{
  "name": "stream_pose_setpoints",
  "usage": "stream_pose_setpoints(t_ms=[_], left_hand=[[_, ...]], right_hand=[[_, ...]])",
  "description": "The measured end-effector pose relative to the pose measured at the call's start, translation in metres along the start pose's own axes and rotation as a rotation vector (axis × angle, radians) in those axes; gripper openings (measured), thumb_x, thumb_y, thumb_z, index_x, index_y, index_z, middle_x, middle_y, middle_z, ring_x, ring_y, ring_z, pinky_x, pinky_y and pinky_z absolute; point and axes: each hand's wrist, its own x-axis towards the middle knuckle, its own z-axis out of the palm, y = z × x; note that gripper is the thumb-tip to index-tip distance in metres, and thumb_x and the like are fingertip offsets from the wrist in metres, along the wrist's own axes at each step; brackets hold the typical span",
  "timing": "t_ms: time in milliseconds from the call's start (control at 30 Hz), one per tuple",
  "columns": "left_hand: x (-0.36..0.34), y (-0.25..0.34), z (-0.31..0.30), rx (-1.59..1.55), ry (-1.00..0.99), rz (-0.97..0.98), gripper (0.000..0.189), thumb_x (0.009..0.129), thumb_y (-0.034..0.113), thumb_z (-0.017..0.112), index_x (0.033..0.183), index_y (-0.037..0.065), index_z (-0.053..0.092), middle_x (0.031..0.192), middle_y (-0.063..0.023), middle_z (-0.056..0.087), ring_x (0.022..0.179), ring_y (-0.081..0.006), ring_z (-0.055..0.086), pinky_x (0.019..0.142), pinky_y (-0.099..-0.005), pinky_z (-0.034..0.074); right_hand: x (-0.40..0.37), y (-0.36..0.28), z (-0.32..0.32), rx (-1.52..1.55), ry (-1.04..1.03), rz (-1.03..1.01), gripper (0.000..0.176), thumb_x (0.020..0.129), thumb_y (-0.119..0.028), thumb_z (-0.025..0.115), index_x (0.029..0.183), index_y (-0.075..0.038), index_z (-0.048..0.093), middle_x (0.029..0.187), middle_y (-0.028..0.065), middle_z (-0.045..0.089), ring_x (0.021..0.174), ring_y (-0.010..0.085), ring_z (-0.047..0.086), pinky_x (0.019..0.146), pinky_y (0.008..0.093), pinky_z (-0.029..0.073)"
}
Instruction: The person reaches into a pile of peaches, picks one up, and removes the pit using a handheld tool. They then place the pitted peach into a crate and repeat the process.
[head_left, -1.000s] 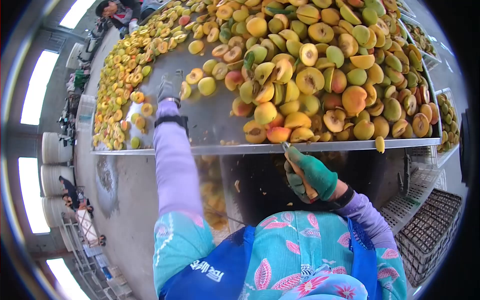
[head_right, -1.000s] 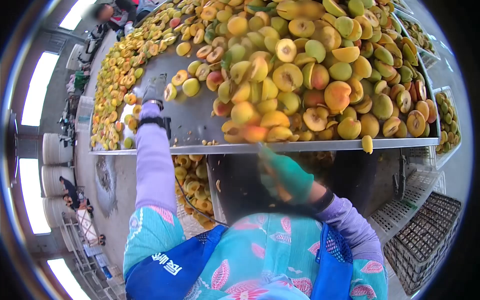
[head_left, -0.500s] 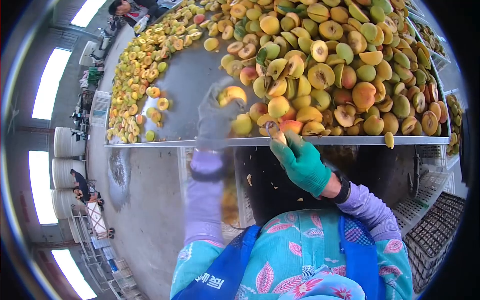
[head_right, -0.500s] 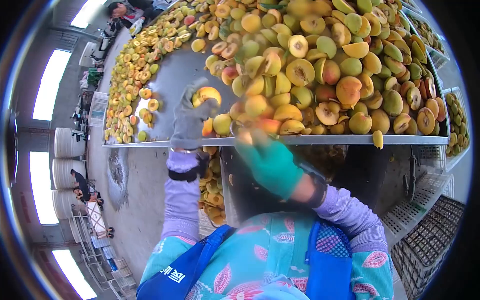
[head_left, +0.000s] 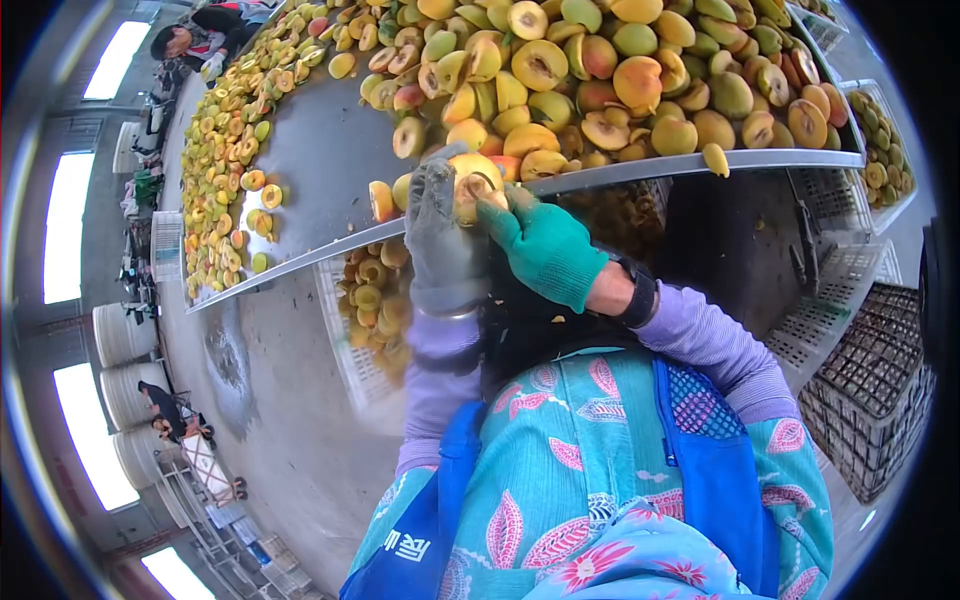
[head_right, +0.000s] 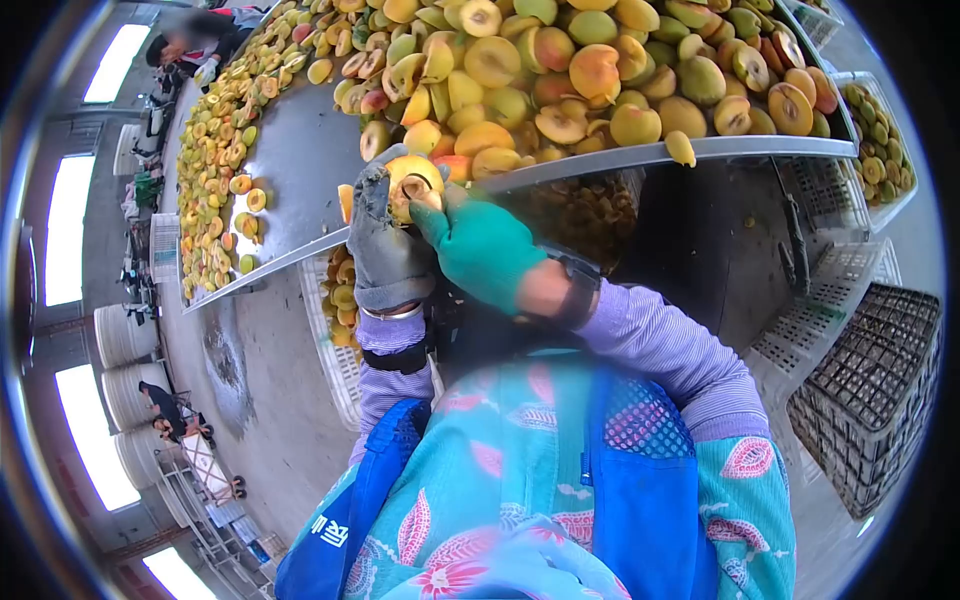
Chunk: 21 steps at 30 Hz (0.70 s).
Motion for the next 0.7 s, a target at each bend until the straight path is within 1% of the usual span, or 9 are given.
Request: stream_pose_setpoints(t_ms=[67,100,167,333,367,467,567,600,700], left_hand=[[0.002,0.009,0.002,-0.218,0.063,-0.078,0.026,0.099,0.021,0.051,0.115,0.001,0.056,0.108,-0.0116,0.061,0.095,-0.0228,0.062,0.085,-0.0342,0.053],[0.003,0.015,0.007,-0.519,0.126,-0.235,0.025,0.098,0.020,0.052,0.113,0.000,0.057,0.104,-0.0114,0.063,0.091,-0.0198,0.061,0.081,-0.0307,0.052],[0.001,0.012,0.015,-0.751,0.229,-0.379,0.024,0.098,0.019,0.053,0.110,-0.001,0.058,0.098,-0.0097,0.064,0.085,-0.0152,0.060,0.077,-0.0259,0.051],[-0.005,0.003,0.032,-0.712,0.359,-0.324,0.021,0.099,0.018,0.052,0.109,0.000,0.058,0.093,-0.0048,0.063,0.081,-0.0086,0.058,0.071,-0.0210,0.048],[-0.004,0.002,0.029,-0.702,0.252,-0.348,0.021,0.099,0.017,0.052,0.109,0.000,0.058,0.093,-0.0050,0.063,0.081,-0.0089,0.058,0.071,-0.0213,0.048],[0.007,0.017,0.004,-0.799,-0.065,-0.434,0.019,0.099,0.014,0.052,0.106,-0.001,0.060,0.094,-0.0064,0.065,0.080,-0.0103,0.060,0.072,-0.0218,0.048],[0.008,-0.013,0.022,-0.715,0.038,-0.561,0.021,0.099,0.015,0.052,0.104,-0.002,0.062,0.093,-0.0083,0.067,0.080,-0.0133,0.062,0.071,-0.0225,0.049],[0.014,0.005,0.015,-0.665,-0.040,-0.604,0.023,0.099,0.016,0.051,0.103,-0.002,0.064,0.091,-0.0092,0.068,0.079,-0.0146,0.063,0.071,-0.0224,0.050],[0.017,-0.016,0.017,-0.748,-0.174,-0.393,0.026,0.100,0.019,0.049,0.102,-0.003,0.063,0.090,-0.0110,0.068,0.073,-0.0169,0.064,0.067,-0.0260,0.053]], right_hand=[[0.000,-0.001,-0.001,0.023,0.004,0.025,0.038,0.098,-0.037,0.047,0.102,0.000,0.057,0.091,0.0250,0.062,0.083,0.0421,0.060,0.071,0.0458,0.046],[0.000,0.001,0.000,0.037,0.023,0.009,0.038,0.098,-0.036,0.047,0.103,0.001,0.057,0.091,0.0251,0.062,0.083,0.0420,0.060,0.071,0.0455,0.046],[-0.001,0.006,0.007,0.067,0.058,-0.022,0.039,0.098,-0.036,0.047,0.104,0.001,0.057,0.092,0.0255,0.063,0.083,0.0416,0.060,0.071,0.0448,0.047],[-0.001,0.020,0.022,0.334,0.029,-0.053,0.041,0.099,-0.036,0.046,0.105,0.003,0.057,0.092,0.0233,0.063,0.083,0.0387,0.060,0.075,0.0442,0.046],[-0.002,0.023,0.020,0.374,-0.009,-0.050,0.042,0.099,-0.036,0.046,0.106,0.003,0.057,0.092,0.0228,0.063,0.083,0.0382,0.060,0.076,0.0443,0.046],[-0.001,0.041,0.011,0.106,0.013,-0.162,0.041,0.099,-0.041,0.045,0.099,-0.003,0.060,0.082,0.0147,0.063,0.066,0.0283,0.059,0.060,0.0403,0.048],[-0.008,-0.009,0.008,0.960,-0.235,0.609,0.041,0.098,-0.048,0.046,0.090,-0.009,0.057,0.064,-0.0003,0.051,0.050,0.0127,0.047,0.046,0.0283,0.039],[-0.007,-0.010,0.005,1.254,-0.406,0.643,0.043,0.095,-0.056,0.045,0.088,-0.015,0.052,0.056,-0.0049,0.039,0.040,0.0078,0.034,0.038,0.0250,0.030],[-0.007,0.000,-0.004,1.180,-0.510,0.628,0.043,0.096,-0.056,0.042,0.092,-0.015,0.052,0.055,-0.0068,0.036,0.040,0.0078,0.034,0.039,0.0254,0.029]])
